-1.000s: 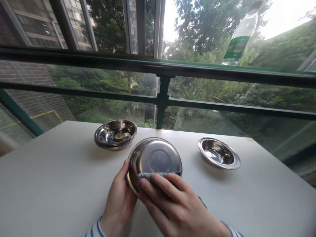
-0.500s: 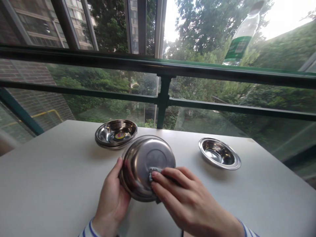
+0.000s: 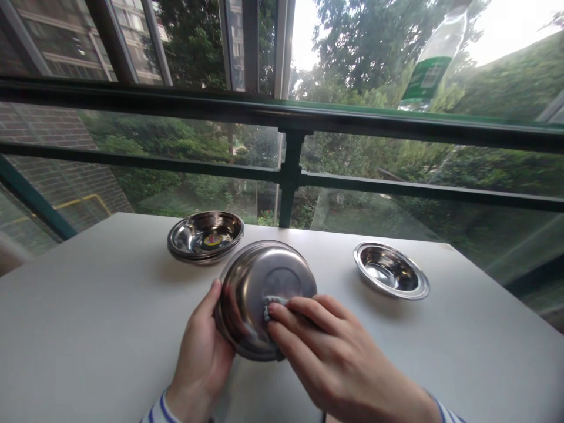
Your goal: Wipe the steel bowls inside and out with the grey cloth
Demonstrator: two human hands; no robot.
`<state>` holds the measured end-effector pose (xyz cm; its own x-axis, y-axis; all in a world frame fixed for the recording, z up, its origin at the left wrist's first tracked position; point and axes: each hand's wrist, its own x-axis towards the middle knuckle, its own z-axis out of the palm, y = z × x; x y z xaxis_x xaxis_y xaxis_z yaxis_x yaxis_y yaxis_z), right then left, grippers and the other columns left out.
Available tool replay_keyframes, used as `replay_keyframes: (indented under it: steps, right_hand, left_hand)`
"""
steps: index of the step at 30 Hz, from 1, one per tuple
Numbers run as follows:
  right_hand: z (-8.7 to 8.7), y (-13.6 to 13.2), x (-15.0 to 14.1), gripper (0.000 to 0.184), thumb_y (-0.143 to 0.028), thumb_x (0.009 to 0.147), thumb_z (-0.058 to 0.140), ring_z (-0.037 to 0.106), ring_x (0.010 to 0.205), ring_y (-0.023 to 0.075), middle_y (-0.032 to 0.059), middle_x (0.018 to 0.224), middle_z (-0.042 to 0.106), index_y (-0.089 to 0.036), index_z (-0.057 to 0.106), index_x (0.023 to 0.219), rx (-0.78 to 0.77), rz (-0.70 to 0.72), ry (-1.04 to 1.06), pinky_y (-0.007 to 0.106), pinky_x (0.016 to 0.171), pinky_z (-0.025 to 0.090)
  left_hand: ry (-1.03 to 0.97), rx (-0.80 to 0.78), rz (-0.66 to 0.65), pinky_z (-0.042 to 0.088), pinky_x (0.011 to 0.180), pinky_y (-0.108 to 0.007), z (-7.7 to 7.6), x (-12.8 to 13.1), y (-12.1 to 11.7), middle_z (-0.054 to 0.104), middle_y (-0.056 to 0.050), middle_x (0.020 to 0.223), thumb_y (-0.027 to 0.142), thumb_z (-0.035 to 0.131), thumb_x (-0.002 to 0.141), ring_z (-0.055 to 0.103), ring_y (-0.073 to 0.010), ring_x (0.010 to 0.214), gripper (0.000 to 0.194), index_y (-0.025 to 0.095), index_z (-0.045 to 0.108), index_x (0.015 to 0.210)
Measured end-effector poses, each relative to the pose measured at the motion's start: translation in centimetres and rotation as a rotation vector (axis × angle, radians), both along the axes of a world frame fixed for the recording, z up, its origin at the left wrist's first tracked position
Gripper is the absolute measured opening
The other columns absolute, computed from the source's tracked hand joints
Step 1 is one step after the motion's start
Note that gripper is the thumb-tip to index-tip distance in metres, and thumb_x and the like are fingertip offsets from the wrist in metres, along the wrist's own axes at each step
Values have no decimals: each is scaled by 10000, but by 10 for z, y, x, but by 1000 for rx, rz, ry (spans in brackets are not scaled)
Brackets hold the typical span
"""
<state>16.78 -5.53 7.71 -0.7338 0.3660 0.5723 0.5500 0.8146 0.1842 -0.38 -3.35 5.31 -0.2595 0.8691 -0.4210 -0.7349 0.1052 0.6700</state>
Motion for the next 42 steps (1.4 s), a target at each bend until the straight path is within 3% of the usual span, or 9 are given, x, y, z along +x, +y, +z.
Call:
replay_keyframes:
  steps: [2,6,10,18,22,26,30,38,42]
  right_hand:
    - [-1,0,1,227,-133,911,431,572,938,202,105,1091,662,-103,624,1029,-24,-3,-19,322,730,468]
    - [-2,1,2,252,-130,915,410,555,975,216,106,1154,633,-91,605,1070,-24,2,-14,335,745,460]
    - [-3,2,3,233,-134,916,420,555,964,209,91,1137,641,-99,609,1046,-85,-9,-50,328,750,454]
    - [-2,0,2,247,-124,913,409,546,979,212,87,1151,634,-95,607,1057,-86,1,-50,332,756,447]
    - [-5,2,1,273,-121,906,404,519,1035,235,98,1201,606,-82,589,1103,-31,-59,-8,348,774,434]
    - [-8,5,3,277,-140,903,424,507,1044,244,98,1217,594,-85,574,1130,-69,-171,17,360,788,432]
    - [-7,5,4,272,-131,903,405,514,1028,231,79,1200,608,-97,586,1103,-92,-89,-2,350,780,434]
    - [-7,6,3,259,-125,894,417,515,1027,219,78,1194,611,-117,578,1097,-136,-73,23,340,779,437]
    - [-7,6,4,255,-121,883,448,519,1024,222,91,1197,607,-124,563,1112,-147,-143,63,339,804,432]
  left_hand:
    - [6,4,68,569,640,-237,-1,-1,1,739,-45,730,172,493,857,688,-150,645,210,126,698,865]
    - [-11,-4,-38,557,543,-217,-3,-1,1,735,-62,719,198,501,858,676,-149,597,219,115,704,846]
    - [-32,0,46,521,483,-162,-4,-1,1,726,-30,694,180,497,863,653,-109,558,208,128,697,841]
    - [-1,-13,10,464,377,-160,-5,3,-1,690,-30,611,198,510,856,600,-101,458,204,106,684,803]
    - [3,11,-58,535,475,-208,-6,6,-3,719,-75,702,202,506,854,657,-148,560,212,89,686,852]
    - [13,-3,-11,564,551,-236,-7,7,-2,729,-78,748,185,521,843,675,-160,614,188,92,684,840]
    - [18,-15,-31,566,544,-239,-9,6,-1,721,-77,707,200,512,851,668,-155,587,203,87,681,853]
    - [17,-8,-29,557,520,-218,-12,6,-1,720,-79,720,195,507,855,660,-140,572,204,85,679,863]
    - [15,0,-15,569,584,-237,-13,6,-1,729,-86,755,185,509,853,679,-155,630,195,88,678,867]
